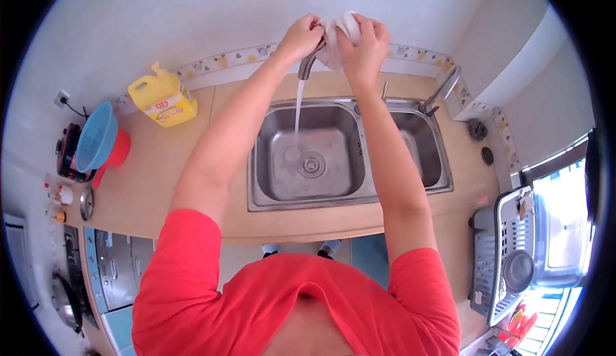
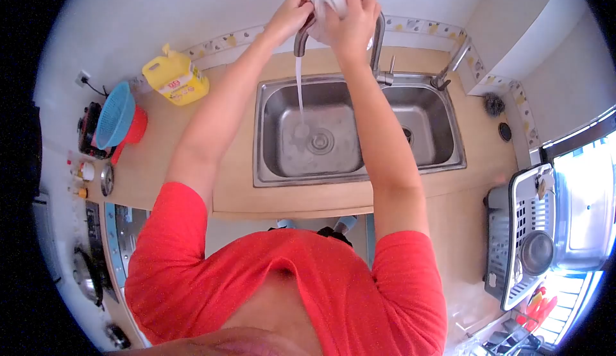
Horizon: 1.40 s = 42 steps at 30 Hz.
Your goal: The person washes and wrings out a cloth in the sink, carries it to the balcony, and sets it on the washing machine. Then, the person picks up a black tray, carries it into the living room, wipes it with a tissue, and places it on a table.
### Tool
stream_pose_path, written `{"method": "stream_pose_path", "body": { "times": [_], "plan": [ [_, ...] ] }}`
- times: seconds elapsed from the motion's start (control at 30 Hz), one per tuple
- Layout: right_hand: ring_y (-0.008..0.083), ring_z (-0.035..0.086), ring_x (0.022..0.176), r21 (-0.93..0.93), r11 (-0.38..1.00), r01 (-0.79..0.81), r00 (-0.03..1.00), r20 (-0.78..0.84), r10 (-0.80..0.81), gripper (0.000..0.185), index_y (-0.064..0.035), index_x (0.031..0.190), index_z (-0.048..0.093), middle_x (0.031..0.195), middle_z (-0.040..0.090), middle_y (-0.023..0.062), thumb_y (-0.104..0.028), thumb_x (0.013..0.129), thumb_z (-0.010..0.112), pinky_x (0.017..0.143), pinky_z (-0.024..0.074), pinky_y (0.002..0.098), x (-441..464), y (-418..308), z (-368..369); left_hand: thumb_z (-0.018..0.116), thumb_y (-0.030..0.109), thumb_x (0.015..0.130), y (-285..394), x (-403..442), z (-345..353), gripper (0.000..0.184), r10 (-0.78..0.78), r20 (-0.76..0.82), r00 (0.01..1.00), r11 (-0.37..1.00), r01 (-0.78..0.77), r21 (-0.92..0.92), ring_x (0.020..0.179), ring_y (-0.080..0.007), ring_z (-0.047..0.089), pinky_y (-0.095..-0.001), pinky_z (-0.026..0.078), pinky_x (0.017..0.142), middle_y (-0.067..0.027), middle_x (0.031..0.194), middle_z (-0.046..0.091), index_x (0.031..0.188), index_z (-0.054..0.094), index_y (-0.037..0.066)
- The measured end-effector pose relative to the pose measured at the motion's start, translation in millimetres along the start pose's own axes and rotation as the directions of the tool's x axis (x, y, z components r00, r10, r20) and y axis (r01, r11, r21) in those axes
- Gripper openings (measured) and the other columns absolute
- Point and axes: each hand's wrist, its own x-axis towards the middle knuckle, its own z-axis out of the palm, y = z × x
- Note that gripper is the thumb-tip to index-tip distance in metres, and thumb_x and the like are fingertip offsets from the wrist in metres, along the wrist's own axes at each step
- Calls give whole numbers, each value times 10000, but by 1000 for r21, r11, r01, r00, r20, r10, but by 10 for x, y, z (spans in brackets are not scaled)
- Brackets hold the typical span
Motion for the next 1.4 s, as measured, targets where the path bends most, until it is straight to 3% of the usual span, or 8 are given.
{"method": "stream_pose_path", "body": {
  "times": [0.23, 0.3, 0.57, 0.7, 0.83, 1.07, 1.3, 1.4],
  "plan": [
    [357, 464, 926, 61, 980, 191, 972, 128, -197, 399, -77, 992, 584, 973, 514, 141, 24, 609, 634, 801, 412, 426, -495, -372, 102, 459, -18, 820, -519, -435, -101, 233, -113, -36, 993, 947, 96, -307, 826, -145, 580, -269, 467, 720, -100, 901, 614, 1039, 539, -5],
    [354, 469, 927, 115, 983, 142, 959, 229, -166, 402, -70, 994, 576, 985, 513, 141, 24, 607, 631, 793, 420, 420, -787, -425, 104, 453, -45, 819, -562, -779, -191, 239, -41, -80, 996, 991, 30, -131, 839, -133, 571, -262, 463, 727, -79, 913, 609, 1036, 541, 3],
    [251, 567, 828, 409, 885, -221, 915, 402, 43, 322, -8, 1007, 575, 936, 570, 126, 3, 696, 657, 751, 453, 308, -1117, -1009, -714, 455, -64, 830, 215, -1813, -875, 264, 32, -44, 999, 910, -47, -412, 875, -113, 565, -234, 447, 773, -42, 954, 592, 1060, 540, 33],
    [101, 534, 836, 401, 714, -574, 735, 636, 234, 234, 15, 1023, 578, 908, 578, 34, -72, 810, 624, 727, 432, 225, -1375, -697, -1098, 445, -56, 852, 229, -2247, -960, 253, 8, -54, 999, 894, -31, -446, 897, -105, 563, -228, 442, 800, -48, 988, 583, 1077, 530, 25],
    [90, 541, 749, 255, 307, -917, 393, 715, 578, 256, 13, 1062, 553, 881, 589, 24, -102, 839, 603, 661, 450, 217, -1652, -356, -1473, 453, -48, 856, -38, -2533, -807, 255, -190, -8, 982, 868, 164, -469, 919, -105, 559, -231, 439, 811, -48, 1003, 580, 1090, 522, 25],
    [96, 547, 837, 279, 73, -958, 228, 576, 785, 443, -12, 1154, 482, 971, 582, 45, -124, 773, 677, 721, 441, 225, -1880, 197, -1970, 473, -16, 875, -231, -2598, 91, 224, -296, 103, 950, 910, 313, -272, 945, -92, 524, -225, 428, 804, -34, 1030, 554, 1090, 508, 33],
    [155, 547, 982, 433, -28, -901, 309, 685, 659, 600, -6, 1253, 437, 1100, 560, 72, -45, 701, 669, 845, 442, 287, -1753, 530, -2144, 469, 76, 909, -101, -2180, 857, 228, -547, 28, 836, 759, 510, -404, 915, -129, 568, -276, 490, 728, -51, 1047, 554, 1136, 464, 59],
    [203, 569, 988, 560, -152, -815, 403, 735, 546, 471, -10, 1193, 497, 1081, 586, 103, -82, 747, 631, 862, 464, 355, -1620, 812, -2115, 475, 116, 904, -205, -1887, 1062, 251, -596, 45, 801, 677, 532, -508, 908, -164, 590, -300, 507, 698, -69, 1087, 551, 1151, 453, 78]
  ]
}}
